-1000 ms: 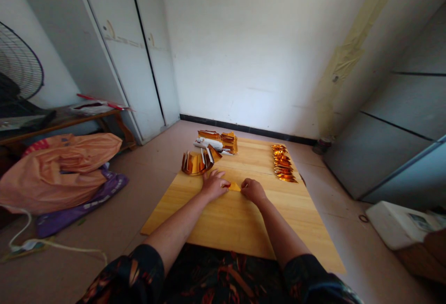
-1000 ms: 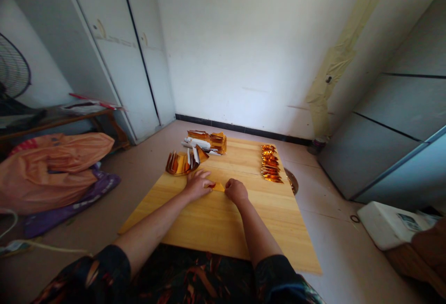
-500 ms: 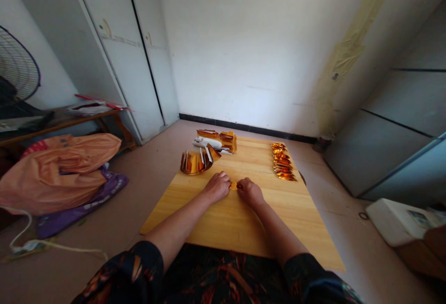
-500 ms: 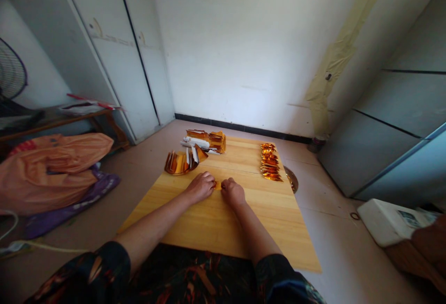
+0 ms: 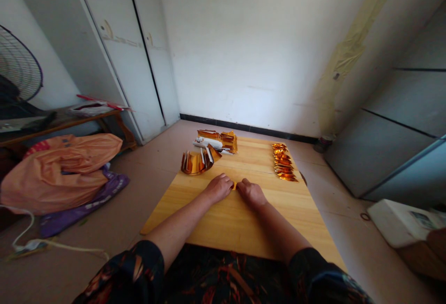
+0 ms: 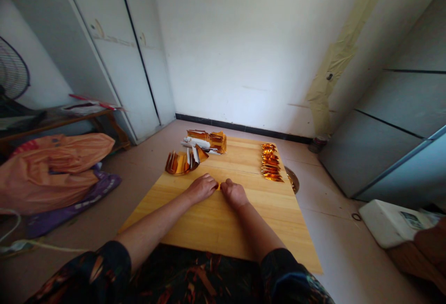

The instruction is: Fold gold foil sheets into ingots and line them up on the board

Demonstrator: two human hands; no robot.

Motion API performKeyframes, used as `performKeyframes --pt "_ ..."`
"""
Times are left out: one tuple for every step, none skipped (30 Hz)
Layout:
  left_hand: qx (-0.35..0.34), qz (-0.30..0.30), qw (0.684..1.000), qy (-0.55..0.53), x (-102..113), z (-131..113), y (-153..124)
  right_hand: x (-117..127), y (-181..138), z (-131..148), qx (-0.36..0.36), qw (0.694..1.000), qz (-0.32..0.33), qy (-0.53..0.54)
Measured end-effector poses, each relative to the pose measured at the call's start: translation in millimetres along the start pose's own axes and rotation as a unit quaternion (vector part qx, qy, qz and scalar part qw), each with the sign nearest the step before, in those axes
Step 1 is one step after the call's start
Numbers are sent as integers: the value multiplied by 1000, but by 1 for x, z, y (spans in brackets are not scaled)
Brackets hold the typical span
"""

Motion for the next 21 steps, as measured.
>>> performKeyframes --pt "-1 1 1000 5 -1 0 0 0 0 -1 -5 1000 -5 3" --pt "-3 2 1000 9 -2 -1 -1 1 0 -1 -11 1000 -9 7" --pt "-5 4 1000 12 -2 -1 -1 2 1 -2 -17 1000 -12 11" --pt "-7 6 1000 14 -3 -1 -2 3 1 -2 -22 1000 -14 14" --pt "-10 8 1000 16 -4 -1 -2 3 1 -1 -22 1000 -15 16" --pt "-13 10 1000 15 -5 -1 -2 4 1 0 -20 1000 -15 17" --pt "-15 11 1000 14 -6 -1 -3 4 1 0 -18 1000 -15 17" --pt "-17 13 1000 12 -6 -1 -3 5 1 0 -17 1000 -15 17" --pt "-17 15 1000 10 -7 -1 -3 5 1 0 -17 1000 -15 19" --pt "-18 16 1000 9 -7 -1 -3 5 1 0 -17 999 -16 24" --pt "-18 18 1000 9 -7 -1 -3 5 1 -1 -18 999 -17 29" --pt "-19 20 1000 11 -7 -1 -3 5 1 -1 -17 999 -19 34" --pt "-20 22 999 14 -8 -1 -3 5 1 -1 -15 999 -21 36" --pt "-21 25 999 19 -8 -1 -3 5 1 -1 -12 999 -23 35" --pt "-23 27 999 25 -8 -2 -2 5 1 -1 -9 999 -25 30" --pt "-25 31 999 31 -9 -2 -2 5 1 -1 -8 999 -26 22" --pt "-27 35 998 38 -9 -3 -1 5 1 -1 -6 1000 -27 14" --pt "-30 39 998 44 -10 -3 -1 5 1 0 -4 1000 -28 9" --pt "-33 43 997 50 -10 -4 -1 4 1 1 -1 1000 -27 6" --pt "-36 47 997 55 -10 -5 -1 4 0 1 0 1000 -26 5" --pt "-38 49 996 60 -10 -5 -1 4 0 1 1 1000 -26 3"
Point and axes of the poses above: each hand's wrist, its own y-axis towards the middle knuckle, its own x-axis out of the back of the hand, z = x × y, the point moved 9 cm from there along y, towards the middle knuckle, and after that the axes turned 11 degrees about -x, right-handed, at the moved point
